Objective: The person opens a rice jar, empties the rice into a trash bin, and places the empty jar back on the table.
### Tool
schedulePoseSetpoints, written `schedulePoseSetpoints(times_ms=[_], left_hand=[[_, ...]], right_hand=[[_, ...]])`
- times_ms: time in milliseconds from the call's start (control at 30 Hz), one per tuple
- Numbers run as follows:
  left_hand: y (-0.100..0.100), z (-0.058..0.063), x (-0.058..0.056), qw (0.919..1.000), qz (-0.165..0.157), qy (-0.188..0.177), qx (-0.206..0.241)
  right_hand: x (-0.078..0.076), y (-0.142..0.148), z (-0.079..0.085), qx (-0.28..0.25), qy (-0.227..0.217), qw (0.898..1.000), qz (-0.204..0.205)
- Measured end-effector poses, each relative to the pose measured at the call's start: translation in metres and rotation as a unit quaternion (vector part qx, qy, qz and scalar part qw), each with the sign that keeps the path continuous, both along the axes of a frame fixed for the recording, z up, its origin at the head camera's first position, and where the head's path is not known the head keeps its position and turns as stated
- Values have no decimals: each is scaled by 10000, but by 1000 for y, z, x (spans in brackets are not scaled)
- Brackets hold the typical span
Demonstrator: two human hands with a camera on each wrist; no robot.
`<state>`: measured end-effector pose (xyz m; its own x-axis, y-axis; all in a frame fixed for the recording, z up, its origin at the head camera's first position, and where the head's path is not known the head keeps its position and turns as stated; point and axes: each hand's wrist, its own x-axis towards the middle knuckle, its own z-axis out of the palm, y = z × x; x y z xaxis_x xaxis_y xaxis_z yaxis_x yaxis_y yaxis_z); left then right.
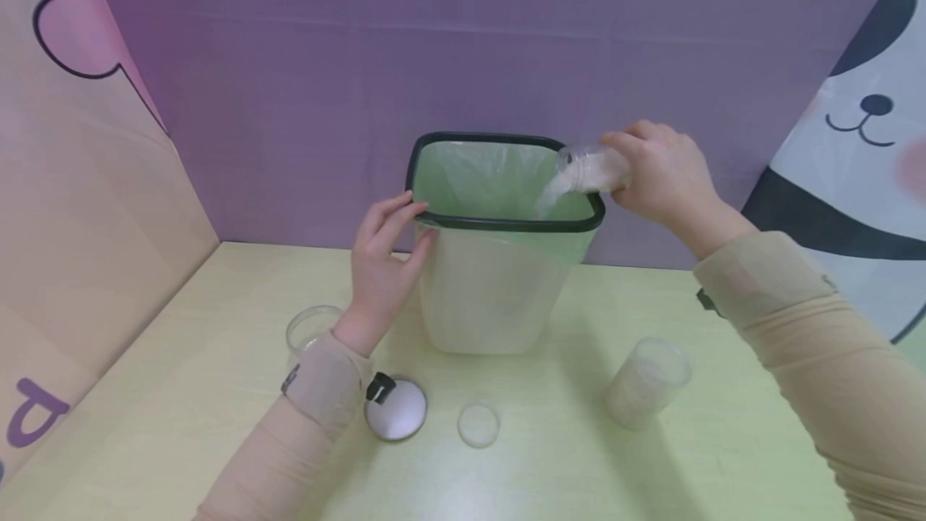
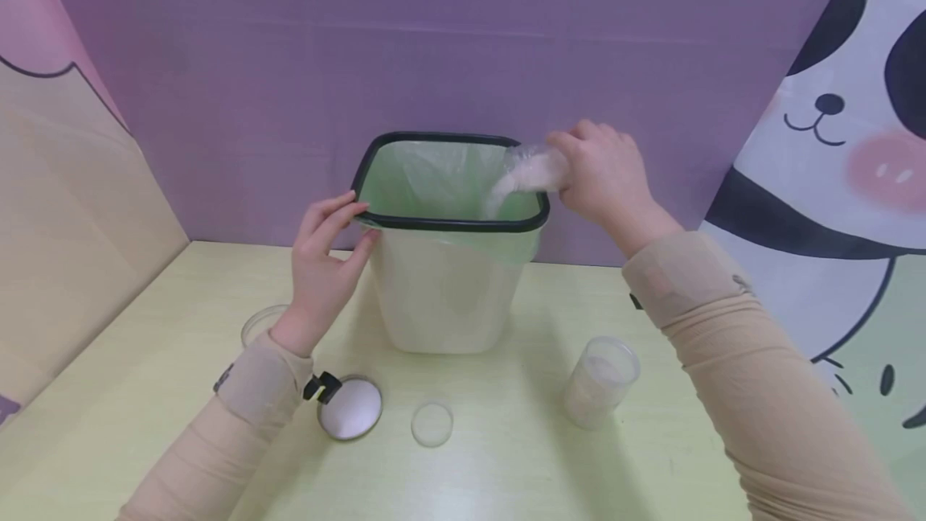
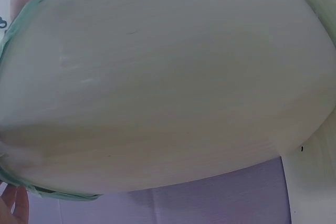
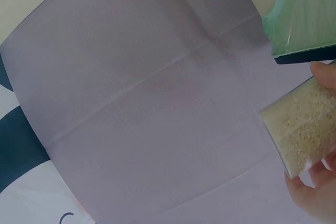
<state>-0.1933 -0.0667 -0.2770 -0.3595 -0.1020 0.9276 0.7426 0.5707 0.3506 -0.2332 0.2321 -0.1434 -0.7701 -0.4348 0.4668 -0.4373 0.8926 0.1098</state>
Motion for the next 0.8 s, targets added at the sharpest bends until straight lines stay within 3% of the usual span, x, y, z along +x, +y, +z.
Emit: schedulePoseSetpoints(times_ms=[800], left_hand=[[-1, -2, -1, 10000, 15, 29, -37]], right_hand=[[-1, -1, -1, 6, 56, 10000, 17]])
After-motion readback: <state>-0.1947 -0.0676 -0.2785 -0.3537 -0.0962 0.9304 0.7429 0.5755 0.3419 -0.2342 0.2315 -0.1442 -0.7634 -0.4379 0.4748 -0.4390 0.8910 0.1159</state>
